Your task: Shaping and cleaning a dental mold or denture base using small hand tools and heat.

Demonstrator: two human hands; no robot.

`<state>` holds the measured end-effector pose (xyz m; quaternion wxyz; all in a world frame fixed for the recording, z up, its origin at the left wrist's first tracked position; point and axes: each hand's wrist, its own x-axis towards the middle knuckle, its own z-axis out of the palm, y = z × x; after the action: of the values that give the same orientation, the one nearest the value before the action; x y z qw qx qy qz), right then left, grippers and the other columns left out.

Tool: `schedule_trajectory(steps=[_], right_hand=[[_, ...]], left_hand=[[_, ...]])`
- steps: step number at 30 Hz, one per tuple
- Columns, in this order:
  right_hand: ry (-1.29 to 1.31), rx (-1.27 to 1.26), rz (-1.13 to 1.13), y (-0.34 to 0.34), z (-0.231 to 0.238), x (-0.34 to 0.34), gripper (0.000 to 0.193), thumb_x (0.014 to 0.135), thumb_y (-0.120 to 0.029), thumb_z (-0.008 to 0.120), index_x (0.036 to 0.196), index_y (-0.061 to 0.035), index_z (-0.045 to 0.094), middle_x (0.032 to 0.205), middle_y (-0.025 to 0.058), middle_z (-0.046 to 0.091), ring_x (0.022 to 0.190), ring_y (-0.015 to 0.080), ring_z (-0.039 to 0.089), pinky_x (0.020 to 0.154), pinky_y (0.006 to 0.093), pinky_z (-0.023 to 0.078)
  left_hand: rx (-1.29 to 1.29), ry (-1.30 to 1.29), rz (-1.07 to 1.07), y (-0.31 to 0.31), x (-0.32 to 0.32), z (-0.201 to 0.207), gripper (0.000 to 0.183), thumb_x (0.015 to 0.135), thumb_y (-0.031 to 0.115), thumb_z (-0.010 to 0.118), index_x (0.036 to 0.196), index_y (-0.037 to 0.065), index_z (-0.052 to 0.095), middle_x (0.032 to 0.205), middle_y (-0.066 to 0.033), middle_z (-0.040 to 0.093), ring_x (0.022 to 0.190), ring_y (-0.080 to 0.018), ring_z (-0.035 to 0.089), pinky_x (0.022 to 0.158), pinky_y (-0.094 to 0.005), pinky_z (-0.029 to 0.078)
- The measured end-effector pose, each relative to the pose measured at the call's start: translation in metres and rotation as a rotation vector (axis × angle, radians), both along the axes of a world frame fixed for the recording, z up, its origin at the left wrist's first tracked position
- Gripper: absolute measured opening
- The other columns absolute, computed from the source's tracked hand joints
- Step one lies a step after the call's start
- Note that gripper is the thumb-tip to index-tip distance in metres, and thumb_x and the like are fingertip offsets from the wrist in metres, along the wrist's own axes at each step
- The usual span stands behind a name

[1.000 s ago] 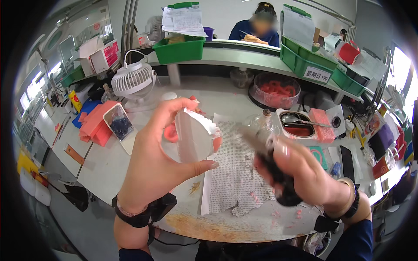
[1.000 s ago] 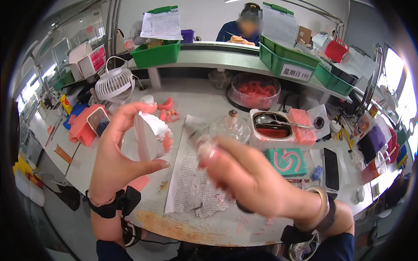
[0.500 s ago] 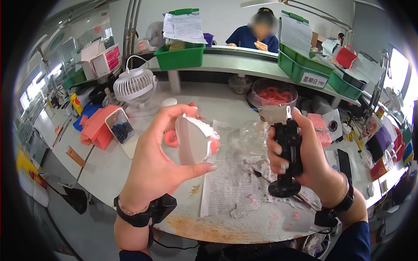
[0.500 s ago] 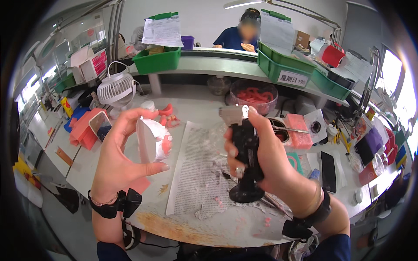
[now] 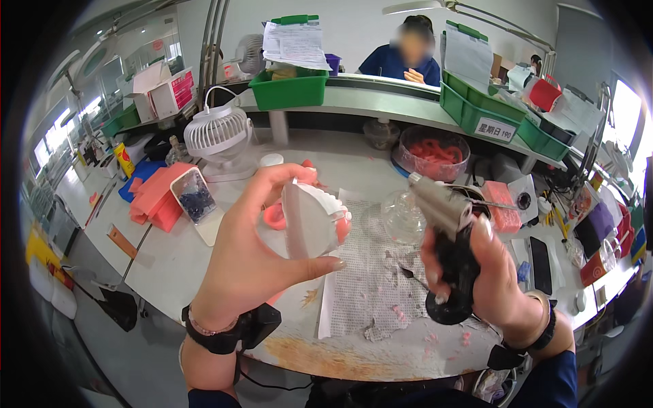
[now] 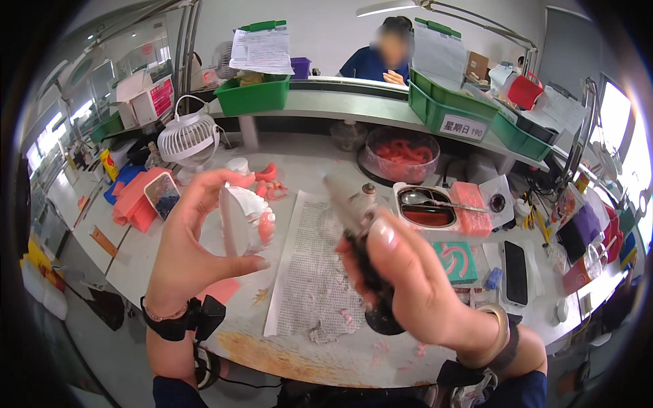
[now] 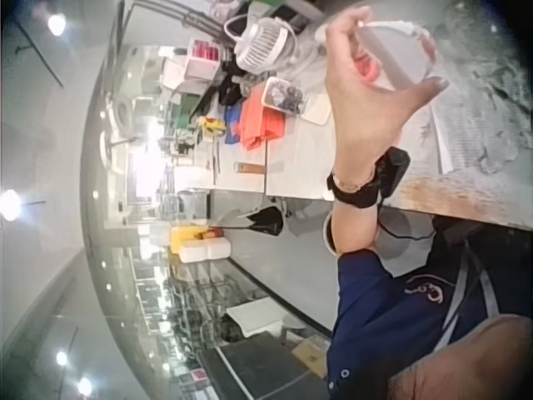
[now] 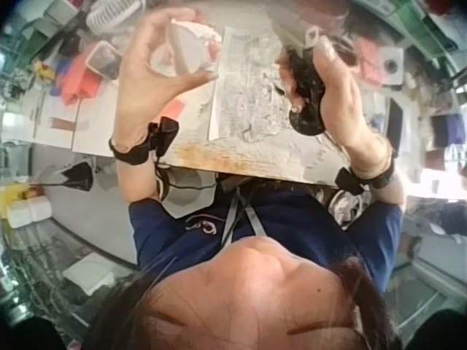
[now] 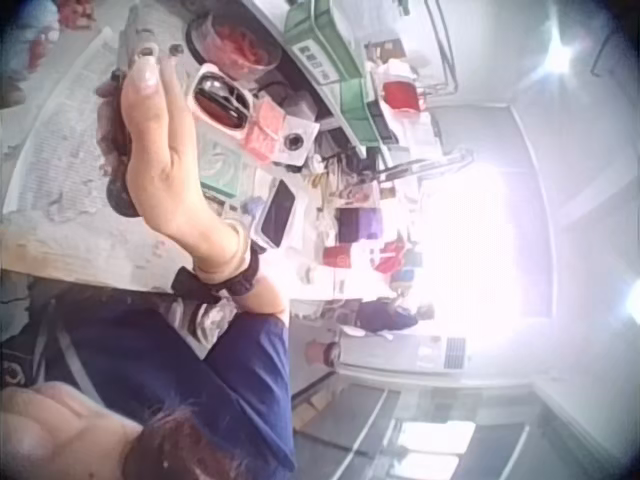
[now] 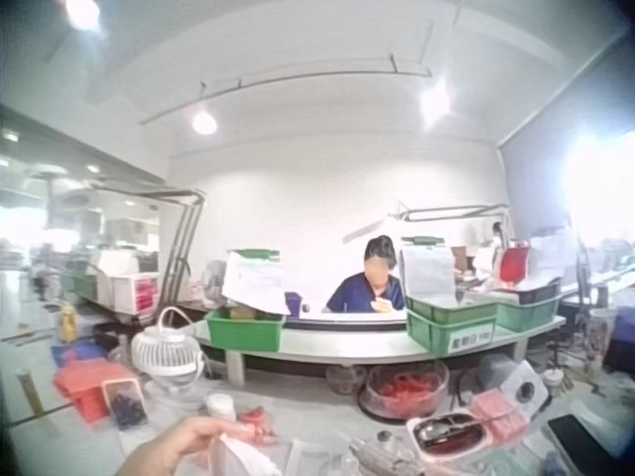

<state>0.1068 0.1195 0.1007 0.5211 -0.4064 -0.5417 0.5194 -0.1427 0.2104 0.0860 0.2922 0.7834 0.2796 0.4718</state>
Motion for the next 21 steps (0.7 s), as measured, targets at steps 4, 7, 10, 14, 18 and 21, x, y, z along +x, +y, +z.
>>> schedule_trajectory(steps=[4,7,10,14,18,21], right_hand=[[-0.282,0.072,0.273,-0.014,0.01,-0.006,0.041,0.102,-0.038,0.042,0.107,0.0021,0.05,0.077,0.0043,0.051,0.066,0.0096,0.047,0.061,0.0258,0.042],[-0.5,0.041,0.406,-0.018,0.016,-0.006,0.045,0.101,-0.042,0.048,0.103,0.0026,0.048,0.069,0.0091,0.049,0.062,0.0166,0.049,0.06,0.0339,0.043],[-0.814,0.045,0.436,-0.02,0.017,0.0,0.047,0.099,-0.046,0.049,0.099,0.0013,0.05,0.064,0.0102,0.05,0.06,0.0186,0.053,0.058,0.0359,0.044],[-0.854,-0.051,0.307,-0.011,-0.007,0.002,0.045,0.101,-0.044,0.047,0.096,-0.0002,0.051,0.065,0.0084,0.053,0.06,0.0185,0.055,0.059,0.0354,0.046],[-0.197,-0.002,0.186,0.016,-0.021,-0.019,0.04,0.107,-0.037,0.036,0.107,-0.0008,0.053,0.089,0.0042,0.058,0.085,0.0125,0.054,0.077,0.0307,0.045],[0.102,0.237,0.026,0.04,-0.022,-0.045,0.039,0.107,-0.034,0.035,0.124,-0.0008,0.048,0.095,0.0001,0.052,0.089,0.0095,0.046,0.08,0.027,0.041]], left_hand=[[-0.011,-0.032,-0.014,0.001,-0.002,-0.001,0.08,0.058,0.018,0.094,0.125,0.01,0.05,0.12,-0.0041,0.058,0.113,-0.0164,0.057,0.094,-0.0344,0.044],[-0.025,-0.014,-0.032,0.003,-0.006,-0.001,0.084,0.056,0.022,0.095,0.126,0.009,0.051,0.125,-0.0058,0.058,0.113,-0.0158,0.056,0.096,-0.0338,0.043],[-0.113,-0.06,-0.144,0.003,-0.013,0.0,0.086,0.055,0.02,0.096,0.127,0.009,0.05,0.133,-0.0086,0.056,0.117,-0.0153,0.055,0.097,-0.0335,0.041],[-0.198,-0.161,-0.232,0.0,-0.018,0.0,0.09,0.054,0.016,0.097,0.129,0.01,0.048,0.137,-0.0112,0.053,0.121,-0.0163,0.053,0.098,-0.0334,0.04],[-0.294,-0.254,-0.261,-0.016,-0.027,0.008,0.093,0.052,0.008,0.095,0.131,0.009,0.046,0.136,-0.0135,0.054,0.124,-0.0197,0.052,0.104,-0.0354,0.038],[-0.342,-0.3,-0.252,-0.044,-0.034,0.023,0.098,0.051,0.007,0.095,0.134,0.006,0.043,0.136,-0.0169,0.054,0.123,-0.0219,0.054,0.107,-0.0372,0.039]])
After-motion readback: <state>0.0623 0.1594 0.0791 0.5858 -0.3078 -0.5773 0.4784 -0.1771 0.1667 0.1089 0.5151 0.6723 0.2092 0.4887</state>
